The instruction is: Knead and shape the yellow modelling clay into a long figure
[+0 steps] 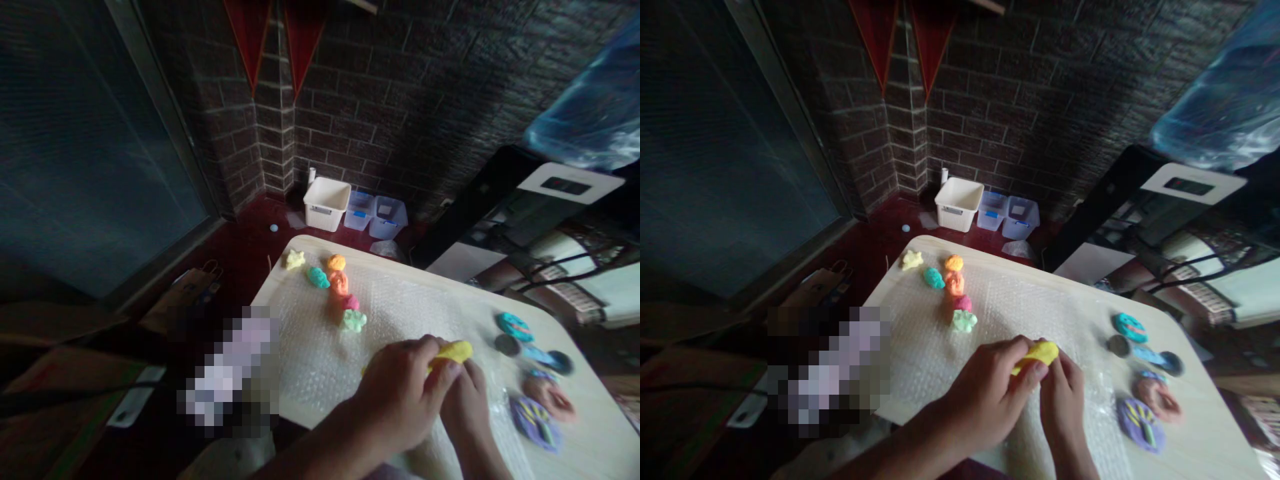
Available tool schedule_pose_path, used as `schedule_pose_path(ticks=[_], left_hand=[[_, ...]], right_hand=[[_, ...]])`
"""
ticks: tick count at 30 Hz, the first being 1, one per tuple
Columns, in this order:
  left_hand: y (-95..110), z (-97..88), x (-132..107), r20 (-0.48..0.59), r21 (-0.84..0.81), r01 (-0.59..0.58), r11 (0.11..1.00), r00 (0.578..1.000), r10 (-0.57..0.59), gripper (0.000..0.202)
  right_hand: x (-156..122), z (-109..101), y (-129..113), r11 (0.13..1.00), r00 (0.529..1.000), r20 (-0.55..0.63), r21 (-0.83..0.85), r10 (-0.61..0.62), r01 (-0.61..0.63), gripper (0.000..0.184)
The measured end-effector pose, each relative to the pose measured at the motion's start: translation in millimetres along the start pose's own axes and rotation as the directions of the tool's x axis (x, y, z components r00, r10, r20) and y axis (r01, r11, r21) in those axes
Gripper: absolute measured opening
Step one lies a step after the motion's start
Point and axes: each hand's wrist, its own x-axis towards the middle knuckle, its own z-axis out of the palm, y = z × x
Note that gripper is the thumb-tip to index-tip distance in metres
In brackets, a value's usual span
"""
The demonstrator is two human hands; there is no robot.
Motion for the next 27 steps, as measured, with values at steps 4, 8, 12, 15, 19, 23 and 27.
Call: schedule_pose_path(ticks=[4, 8, 12, 15, 19, 23, 27], left_hand=[[-0.7, -2.0, -0.2, -0.01, 0.169, -0.043, 0.985, 0.999, 0.046, 0.027], [-5.1, -7.6, 0.8, -0.079, 0.174, -0.021, 0.985, 0.996, 0.035, 0.027], [-9.0, -13.5, 2.7, -0.172, 0.156, 0.013, 0.988, 0.985, 0.014, 0.024], [-8.5, -17.3, 3.6, -0.215, 0.133, 0.038, 0.99, 0.977, -0.009, 0.022], [-7.5, -20.2, 3.2, -0.219, 0.152, 0.025, 0.988, 0.976, 0.009, 0.023], [-10.2, -21.0, 2.9, -0.214, 0.166, 0.015, 0.986, 0.977, 0.021, 0.026], [-9.2, -20.7, 3.0, -0.226, 0.208, 0.004, 0.978, 0.973, 0.044, 0.027]], right_hand=[[-5.8, 6.2, -9.8, 0.999, 1.0, 0.009, -0.034, -0.026, 0.026, 0.031], [-14.6, 20.2, -14.5, 0.997, 0.996, 0.066, -0.051, -0.052, 0.056, 0.033], [-22.0, 37.3, -14.3, 0.996, 0.992, 0.116, -0.061, -0.056, 0.063, 0.035], [-23.5, 48.1, -16.1, 0.999, 0.991, 0.131, -0.021, -0.043, 0.046, 0.036], [-22.8, 56.9, -21.0, 0.997, 0.993, 0.105, -0.04, -0.056, 0.06, 0.038], [-22.2, 60.1, -22.8, 0.997, 0.993, 0.1, -0.05, -0.059, 0.065, 0.04], [-20.7, 59.4, -18.6, 0.995, 0.993, 0.1, -0.065, -0.065, 0.072, 0.039]])
